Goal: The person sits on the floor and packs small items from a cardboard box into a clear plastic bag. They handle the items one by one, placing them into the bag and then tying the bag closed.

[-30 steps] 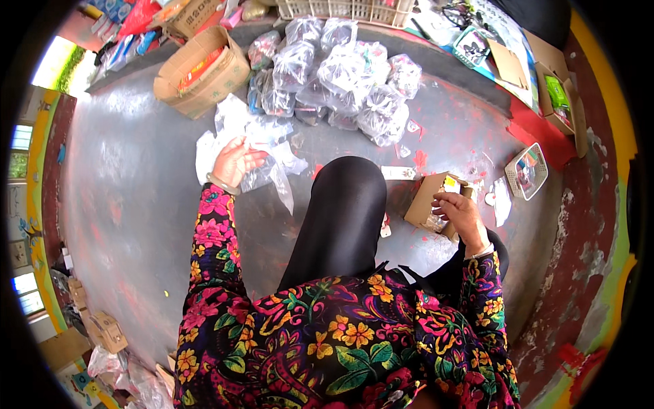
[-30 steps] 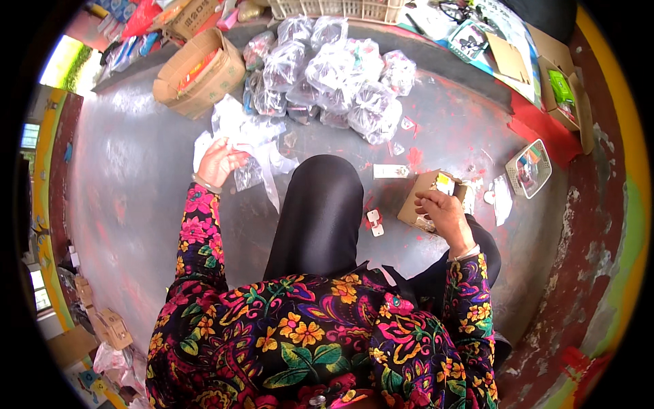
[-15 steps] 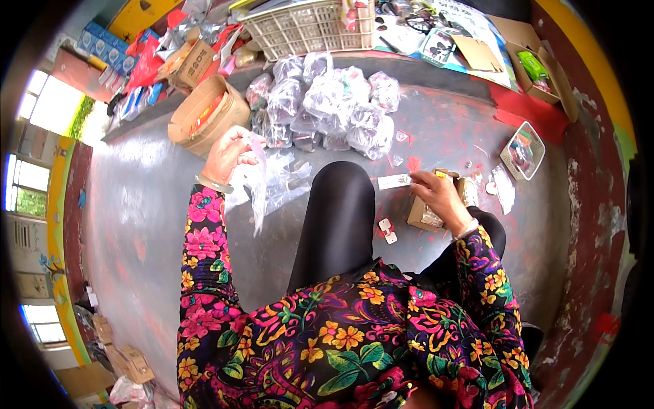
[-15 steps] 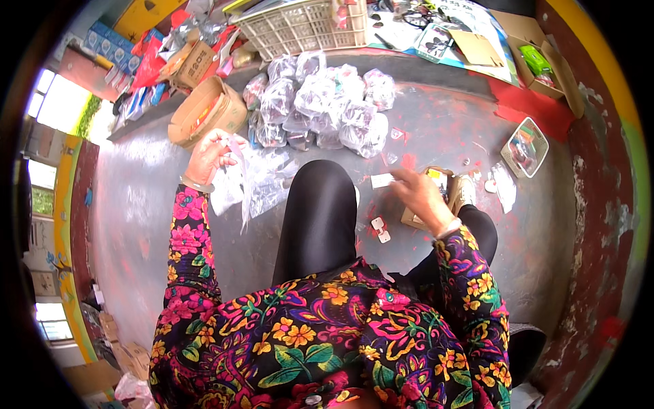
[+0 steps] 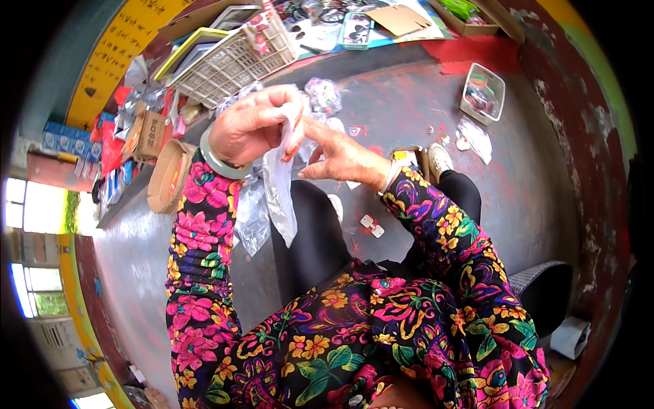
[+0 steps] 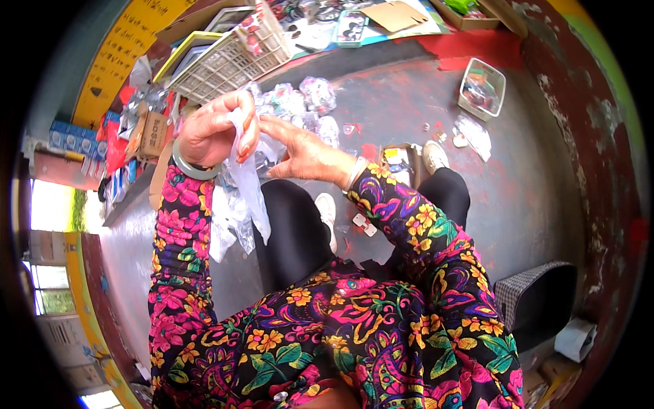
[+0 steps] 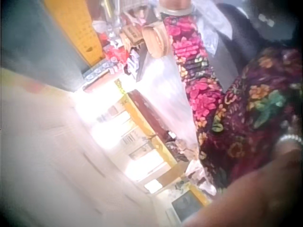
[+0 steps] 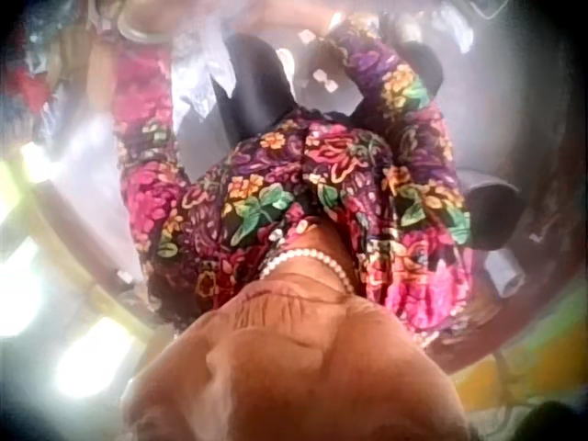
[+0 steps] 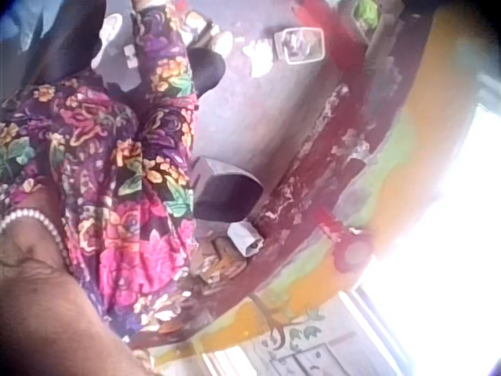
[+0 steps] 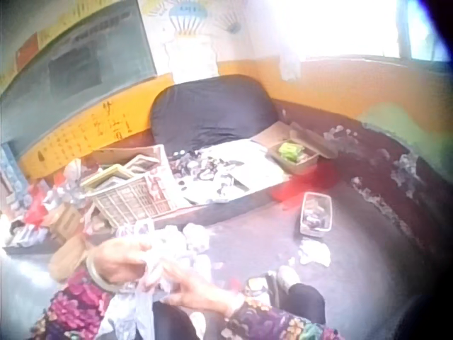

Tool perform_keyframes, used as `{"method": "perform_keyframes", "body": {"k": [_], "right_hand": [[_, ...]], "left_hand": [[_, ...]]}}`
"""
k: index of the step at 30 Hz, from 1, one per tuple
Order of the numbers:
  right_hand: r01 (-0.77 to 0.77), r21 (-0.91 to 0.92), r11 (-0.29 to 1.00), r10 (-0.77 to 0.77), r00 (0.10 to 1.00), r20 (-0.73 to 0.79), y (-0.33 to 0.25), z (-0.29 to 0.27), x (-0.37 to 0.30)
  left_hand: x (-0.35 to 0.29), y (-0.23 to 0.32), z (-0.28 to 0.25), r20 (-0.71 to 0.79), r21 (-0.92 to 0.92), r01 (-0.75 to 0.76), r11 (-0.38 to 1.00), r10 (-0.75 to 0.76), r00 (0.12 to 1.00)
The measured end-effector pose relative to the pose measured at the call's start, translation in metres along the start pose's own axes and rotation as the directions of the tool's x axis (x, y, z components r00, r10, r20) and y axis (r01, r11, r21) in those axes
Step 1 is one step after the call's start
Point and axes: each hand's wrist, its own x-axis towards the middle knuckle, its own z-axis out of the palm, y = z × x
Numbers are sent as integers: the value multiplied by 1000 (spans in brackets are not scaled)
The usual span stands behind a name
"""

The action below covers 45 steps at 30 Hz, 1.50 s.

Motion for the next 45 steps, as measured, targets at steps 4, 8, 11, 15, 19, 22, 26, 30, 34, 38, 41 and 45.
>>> {"method": "perform_keyframes", "body": {"k": [4, 8, 11, 15, 19, 22, 26, 30, 34, 38, 41, 45], "right_hand": [[8, -11, 1000, -9, 1000, -25, 7, -46, -16], [-268, 174, 947, 291, 949, -123, 3, -75, -40], [-431, 311, 847, 496, 851, -171, 0, -87, -51], [-546, 429, 720, 680, 678, -279, 12, -94, -61], [-506, 471, 722, 681, 640, -356, 28, -92, -65], [-495, 455, 740, 659, 671, -341, 29, -86, -62], [-553, 333, 764, 644, 691, -328, 22, -81, -57], [-596, 200, 778, 627, 710, -320, 22, -75, -53], [-589, 161, 792, 611, 760, -222, 26, -63, -48], [-504, 291, 813, 532, 846, -22, 26, -62, -52], [-493, 453, 743, 595, 797, -107, 23, -69, -54], [-452, 566, 689, 643, 742, -190, 35, -78, -58]], "left_hand": [[46, -8, 9, 91, -64, 10, 998, -5, 996], [67, -17, -27, -29, -158, -155, 975, 153, 988], [67, -30, -57, -526, -148, -239, 960, 128, 841], [48, -71, -71, -763, 33, -196, 980, 151, 628], [44, -94, -20, -690, 594, -18, 804, 521, 502], [29, -101, 7, -573, 796, 156, 585, 642, 510], [12, -96, 19, -599, 758, 250, 603, 491, 632], [8, -109, 24, -656, 640, 294, 710, 306, 690], [19, -154, 22, -588, 785, 346, 513, 442, 678], [21, -163, 15, -736, 602, 332, 726, 345, 582], [11, -165, 4, -772, 515, 151, 844, 380, 510], [-1, -155, -6, -801, 499, 153, 853, 386, 458]]}}
